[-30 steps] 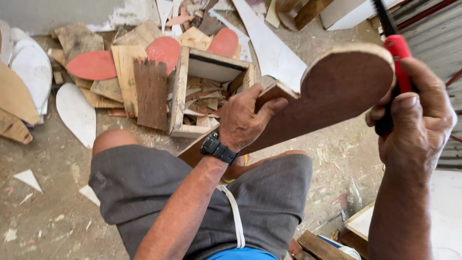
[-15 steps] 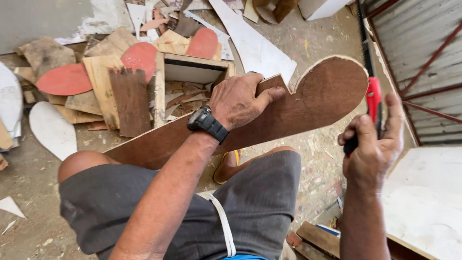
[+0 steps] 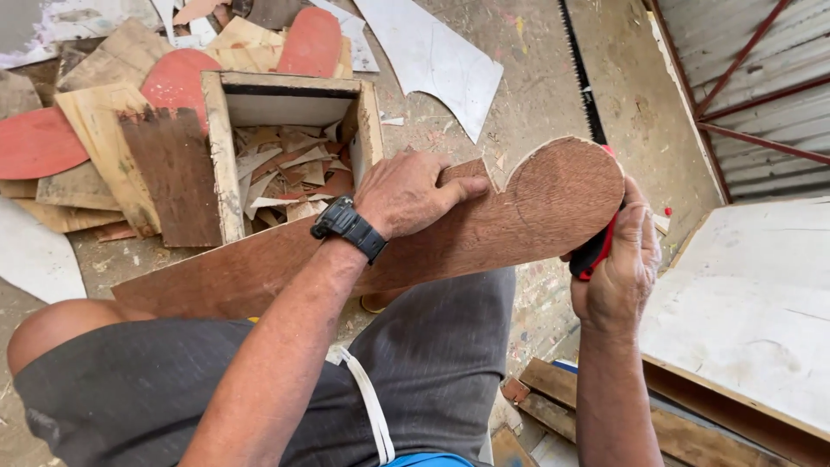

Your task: A person uses a handheld saw blade to cut a curved shape out of a thin wooden board on a workshop floor.

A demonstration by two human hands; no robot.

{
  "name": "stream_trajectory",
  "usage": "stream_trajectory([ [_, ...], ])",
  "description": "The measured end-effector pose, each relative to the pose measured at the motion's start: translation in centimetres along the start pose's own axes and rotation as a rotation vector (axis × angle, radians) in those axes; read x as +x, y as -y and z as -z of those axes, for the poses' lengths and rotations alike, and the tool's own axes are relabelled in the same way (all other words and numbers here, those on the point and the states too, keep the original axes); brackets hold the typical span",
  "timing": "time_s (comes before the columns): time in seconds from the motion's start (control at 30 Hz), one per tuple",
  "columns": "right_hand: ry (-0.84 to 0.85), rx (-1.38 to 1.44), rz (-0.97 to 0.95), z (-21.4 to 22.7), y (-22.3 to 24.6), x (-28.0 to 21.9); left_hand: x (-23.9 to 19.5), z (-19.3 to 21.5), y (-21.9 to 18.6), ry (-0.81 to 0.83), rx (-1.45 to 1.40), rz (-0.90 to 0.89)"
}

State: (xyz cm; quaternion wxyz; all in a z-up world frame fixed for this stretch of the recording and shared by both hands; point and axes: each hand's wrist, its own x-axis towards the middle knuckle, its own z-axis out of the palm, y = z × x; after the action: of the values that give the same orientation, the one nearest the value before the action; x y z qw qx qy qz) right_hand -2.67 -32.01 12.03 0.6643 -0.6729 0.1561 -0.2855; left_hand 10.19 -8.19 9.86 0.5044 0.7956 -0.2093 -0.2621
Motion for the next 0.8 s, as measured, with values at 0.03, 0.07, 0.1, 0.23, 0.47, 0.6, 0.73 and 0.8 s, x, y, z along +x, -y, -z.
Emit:
stream_trajectory([
  [0.03, -0.003, 0.01, -0.005, -0.4, 0.1, -0.1, -0.1, 0.0, -0.1, 0.008, 0.01, 0.002],
  [0.07, -0.003, 0.018, -0.014, -0.7, 0.2, -0.2, -0.2, 0.0, -0.2, 0.016, 0.017, 0.007],
  [0.1, -0.007, 0.015, -0.014, -0.6, 0.2, -0.1, 0.1, -0.2, 0.0, 0.02, 0.016, 0.006],
  [0.23, 0.022, 0.004, 0.0, 0.0, -0.6, 0.2, 0.1, -0.2, 0.4, 0.008, 0.006, 0.016],
  [0.47, 0.057, 0.009, -0.003, 0.3, -0.4, 0.1, -0.7, 0.4, 0.1, -0.033, 0.016, -0.002],
  [0.6, 0.067, 0.021, 0.002, -0.5, 0.0, -0.1, -1.3, 1.4, 0.2, -0.077, -0.038, -0.03],
  [0.73, 0.094, 0.027, -0.02, -2.0, 1.0, -0.8, -1.8, 2.8, 0.4, -0.147, -0.016, -0.028],
  [0.8, 0.092, 0.013, -0.035, -2.1, 1.0, -0.9, -1.9, 3.1, 0.4, -0.15, -0.002, -0.01],
])
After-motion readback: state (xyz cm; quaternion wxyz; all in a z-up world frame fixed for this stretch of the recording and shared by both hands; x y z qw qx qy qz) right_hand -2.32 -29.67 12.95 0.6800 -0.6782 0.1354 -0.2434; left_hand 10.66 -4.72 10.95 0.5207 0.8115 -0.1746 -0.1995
